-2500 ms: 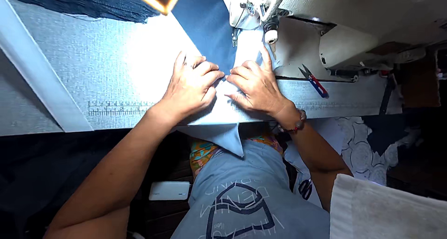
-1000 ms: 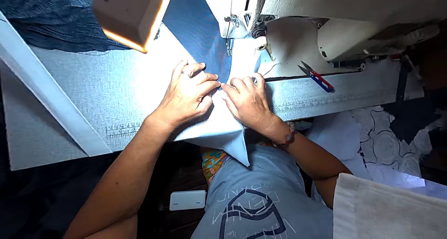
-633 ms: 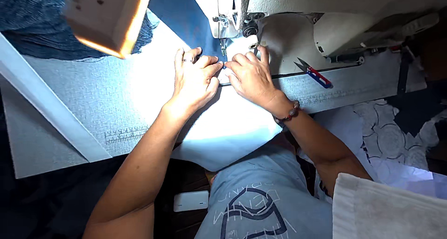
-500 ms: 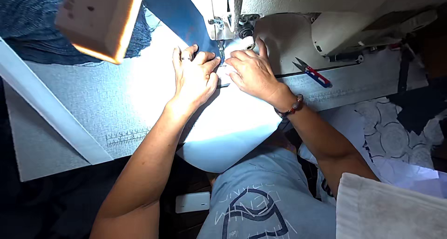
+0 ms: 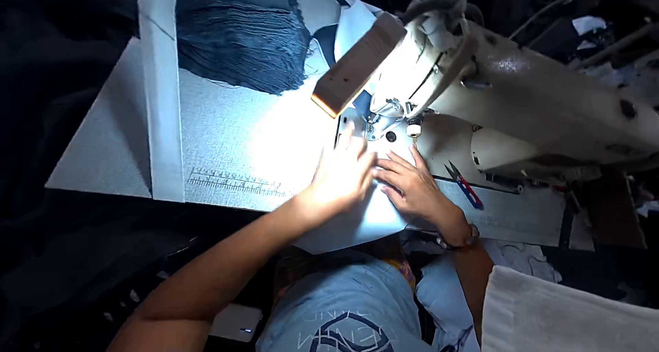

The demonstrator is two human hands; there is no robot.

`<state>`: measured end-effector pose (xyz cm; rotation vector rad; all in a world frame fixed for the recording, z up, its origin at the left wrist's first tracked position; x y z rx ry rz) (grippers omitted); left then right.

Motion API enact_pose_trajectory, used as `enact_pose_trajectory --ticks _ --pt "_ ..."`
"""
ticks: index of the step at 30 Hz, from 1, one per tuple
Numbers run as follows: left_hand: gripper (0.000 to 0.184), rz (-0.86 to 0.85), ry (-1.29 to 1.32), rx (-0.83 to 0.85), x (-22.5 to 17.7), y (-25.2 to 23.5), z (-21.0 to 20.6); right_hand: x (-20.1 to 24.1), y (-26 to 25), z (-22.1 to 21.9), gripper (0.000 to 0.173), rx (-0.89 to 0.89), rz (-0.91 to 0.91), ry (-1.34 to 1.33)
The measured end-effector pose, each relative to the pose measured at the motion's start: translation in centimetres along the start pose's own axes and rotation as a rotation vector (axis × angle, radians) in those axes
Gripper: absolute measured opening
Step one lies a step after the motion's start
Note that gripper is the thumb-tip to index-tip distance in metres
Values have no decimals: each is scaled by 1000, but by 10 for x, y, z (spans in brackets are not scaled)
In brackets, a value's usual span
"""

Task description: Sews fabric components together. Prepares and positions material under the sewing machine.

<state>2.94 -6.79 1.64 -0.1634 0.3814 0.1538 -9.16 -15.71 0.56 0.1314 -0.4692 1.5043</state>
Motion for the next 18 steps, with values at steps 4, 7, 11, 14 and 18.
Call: enact_pose_trajectory --ticks 4,7,11,14,18 --pt "30 22 -92 -43 4 46 -9 5 11 -15 40 -77 -205 186" --pt "40 184 -232 -249 41 53 15 16 9 -32 59 -101 -338 271" --pt "71 616 -216 -219 85 85 58 18 7 -40 64 -75 -408 257" --pt "90 832 -172 -148 111 110 72 12 10 -40 64 -64 -360 204" --pt "81 770 124 -240 130 120 71 3 9 -36 66 -50 -259 138"
Point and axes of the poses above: each hand's wrist, its own y-axis away from the middle knuckle, its own z-axis out of the back of the hand, x = y × z, the point moved 6 cm from there along -y, towards the middle knuckle, and after that the axes turned 4 degrees about -y, right-handed, at the moved point
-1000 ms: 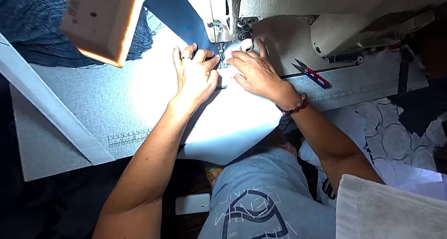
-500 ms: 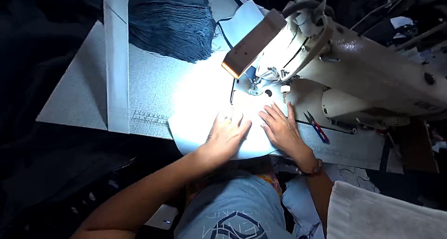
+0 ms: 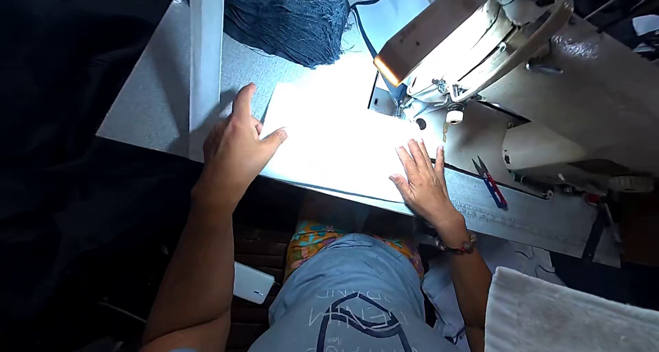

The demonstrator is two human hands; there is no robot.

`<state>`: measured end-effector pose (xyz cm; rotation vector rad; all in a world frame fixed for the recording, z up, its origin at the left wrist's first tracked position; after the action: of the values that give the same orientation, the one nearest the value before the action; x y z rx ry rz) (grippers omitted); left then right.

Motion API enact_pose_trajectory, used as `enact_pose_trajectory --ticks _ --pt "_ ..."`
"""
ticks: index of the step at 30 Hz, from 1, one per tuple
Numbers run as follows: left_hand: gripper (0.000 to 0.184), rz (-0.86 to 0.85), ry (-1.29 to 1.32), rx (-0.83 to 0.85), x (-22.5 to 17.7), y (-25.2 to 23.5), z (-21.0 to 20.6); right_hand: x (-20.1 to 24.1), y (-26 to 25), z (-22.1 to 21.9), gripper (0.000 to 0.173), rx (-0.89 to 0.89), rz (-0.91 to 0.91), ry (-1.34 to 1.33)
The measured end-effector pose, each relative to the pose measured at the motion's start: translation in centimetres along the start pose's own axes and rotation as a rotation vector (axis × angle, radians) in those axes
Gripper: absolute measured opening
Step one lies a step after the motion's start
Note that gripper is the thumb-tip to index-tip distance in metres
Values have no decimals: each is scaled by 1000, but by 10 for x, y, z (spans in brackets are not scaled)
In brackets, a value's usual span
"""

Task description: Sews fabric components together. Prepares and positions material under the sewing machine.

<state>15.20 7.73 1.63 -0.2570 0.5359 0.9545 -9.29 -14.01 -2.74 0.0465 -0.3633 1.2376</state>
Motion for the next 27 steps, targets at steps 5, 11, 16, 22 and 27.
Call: enact_pose_trajectory --ticks 5,11,16,22,27 --pt "73 -426 324 -23 -15 25 1 -3 0 0 69 0 18 -8" --pt "24 -692 194 12 -11 59 -28 26 -11 22 37 -440 25 -28" --pt "26 -613 206 84 -3 58 -39 79 -60 19 25 -345 390 -466" --pt "34 -495 78 587 -16 39 -21 82 -113 28 25 -205 181 -751" --pt "33 -466 -105 782 -42 12 -11 88 -220 69 20 -653 251 -621"
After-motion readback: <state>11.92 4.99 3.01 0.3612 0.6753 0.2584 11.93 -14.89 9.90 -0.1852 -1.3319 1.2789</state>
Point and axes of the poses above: each hand's wrist, its own y-axis away from the middle knuckle, its own z-axis out of the back of the hand, x = y × z, the point moved 6 cm from there along -y, towards the middle knuckle, and after that the axes turned 4 degrees about -y, right-handed, at the moved point
